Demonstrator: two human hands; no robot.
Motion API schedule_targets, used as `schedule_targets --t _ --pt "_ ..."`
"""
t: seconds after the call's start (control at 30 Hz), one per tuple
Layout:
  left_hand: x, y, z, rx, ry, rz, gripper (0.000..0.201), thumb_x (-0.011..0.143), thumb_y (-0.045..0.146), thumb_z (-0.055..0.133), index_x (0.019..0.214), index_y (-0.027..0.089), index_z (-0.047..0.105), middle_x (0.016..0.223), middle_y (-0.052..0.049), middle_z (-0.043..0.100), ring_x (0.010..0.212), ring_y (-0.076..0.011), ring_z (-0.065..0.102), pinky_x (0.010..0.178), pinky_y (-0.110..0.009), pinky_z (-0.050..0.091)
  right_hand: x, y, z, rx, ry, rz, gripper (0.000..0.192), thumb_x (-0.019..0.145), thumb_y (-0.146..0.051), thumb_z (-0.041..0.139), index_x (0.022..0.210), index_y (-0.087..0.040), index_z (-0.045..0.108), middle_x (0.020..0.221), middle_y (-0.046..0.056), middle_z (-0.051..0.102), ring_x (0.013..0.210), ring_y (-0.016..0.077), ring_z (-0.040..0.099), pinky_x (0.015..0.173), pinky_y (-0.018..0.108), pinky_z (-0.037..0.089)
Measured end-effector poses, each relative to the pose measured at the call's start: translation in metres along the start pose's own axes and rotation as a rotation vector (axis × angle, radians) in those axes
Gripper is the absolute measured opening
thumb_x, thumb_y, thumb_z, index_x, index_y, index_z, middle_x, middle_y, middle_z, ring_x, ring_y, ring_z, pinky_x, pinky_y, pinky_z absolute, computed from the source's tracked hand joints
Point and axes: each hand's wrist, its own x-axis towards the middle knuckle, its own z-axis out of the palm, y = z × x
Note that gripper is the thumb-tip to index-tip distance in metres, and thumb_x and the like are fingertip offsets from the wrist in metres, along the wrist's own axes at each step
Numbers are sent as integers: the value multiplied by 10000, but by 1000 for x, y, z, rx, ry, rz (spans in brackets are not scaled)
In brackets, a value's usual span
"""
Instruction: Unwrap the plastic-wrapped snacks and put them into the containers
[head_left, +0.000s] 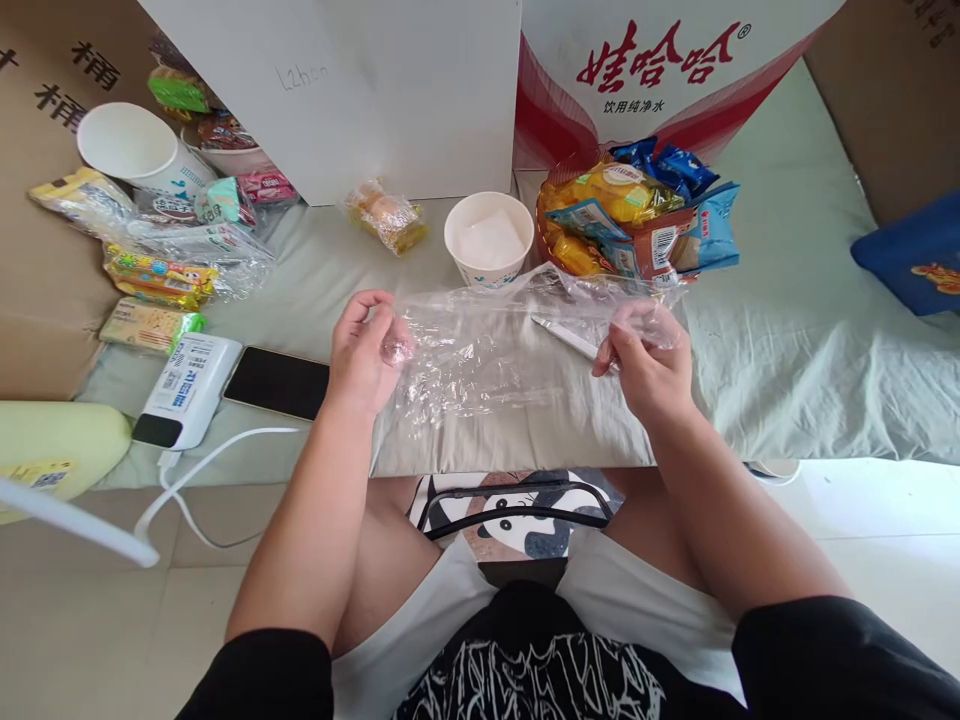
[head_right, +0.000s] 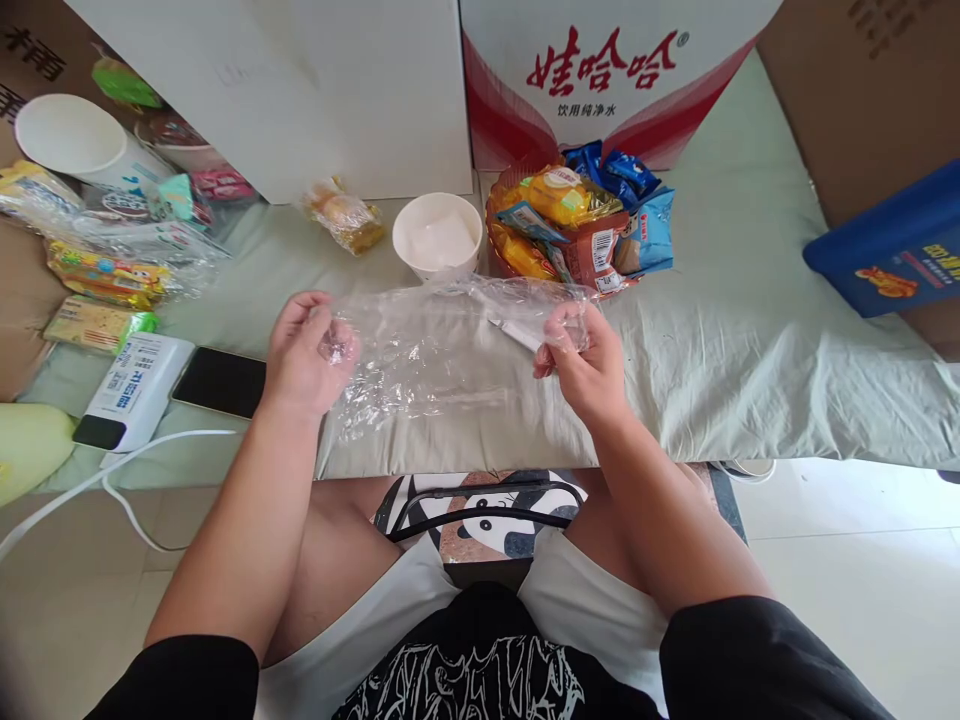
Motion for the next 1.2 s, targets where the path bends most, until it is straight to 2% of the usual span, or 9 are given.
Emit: schedule_targets --t 0.17,0.33,0.63,0.8,0.9,0.97,1.03,1.13,1.2 --pt "-4 -2 0 206 -199 -233 394 664 340 895 972 198 696 663 -22 709 502 -167 661 442 -219 447 2 4 -2 23 1 34 426 849 -630 784 968 -267 596 515 -92 575 408 105 536 432 229 424" --pt "-8 5 2 126 -126 -168 170 690 240 830 787 218 692 504 24 604 387 -123 540 371 -191 361 6 2 -10 144 -32 -14 395 841 -627 776 970 -297 602 516 -99 474 383 102 453 391 239 357" --pt "-3 9 6 42 -40 -266 269 715 57 694 513 160 549 667 -21 664 511 -91 611 534 -208 538 12 -7 -22 192 -97 77 417 748 -591 737 640 -259 508 575 -3 505 476 160 479 431 308 401" --pt "-3 12 8 -30 -70 -280 425 880 283 624 481 154 556 647 -82 647 514 -144 583 486 -277 513 11 -6 -21 172 -134 33 628 837 -819 497 586 -247 551 557 39 543 473 174 510 476 352 441" --pt "-1 10 7 46 -75 -271 404 819 391 715 513 147 615 678 -86 655 565 -166 636 472 -259 513 10 -5 -21 109 -132 44 625 840 -783 627 570 -235 496 542 22 552 480 147 518 482 308 412" --pt "-2 8 5 82 -108 -219 218 627 270 840 577 152 663 771 -62 685 601 -150 650 427 -211 470 9 -7 -26 145 -161 69 533 768 -620 830 630 -237 485 533 -34 527 438 107 455 452 271 360" --pt "-4 7 2 59 -158 -192 248 475 119 853 669 172 707 883 -40 714 612 -122 634 370 -165 391 5 -9 -36 289 -254 118 468 693 -564 907 777 -269 553 490 -112 433 361 75 322 410 250 306" --pt "-8 7 -2 -77 -205 -216 342 447 68 828 742 207 723 935 -28 735 530 -56 487 295 -122 155 -1 -10 -49 498 -368 210 595 706 -818 744 995 -315 610 409 -182 217 293 72 153 383 253 286" --pt "-7 4 -2 -142 -265 -280 330 474 97 831 769 207 733 942 -41 746 498 -37 392 292 -131 13 -2 -10 -46 539 -383 318 596 770 -861 633 988 -306 607 401 -174 215 295 80 182 414 263 349"
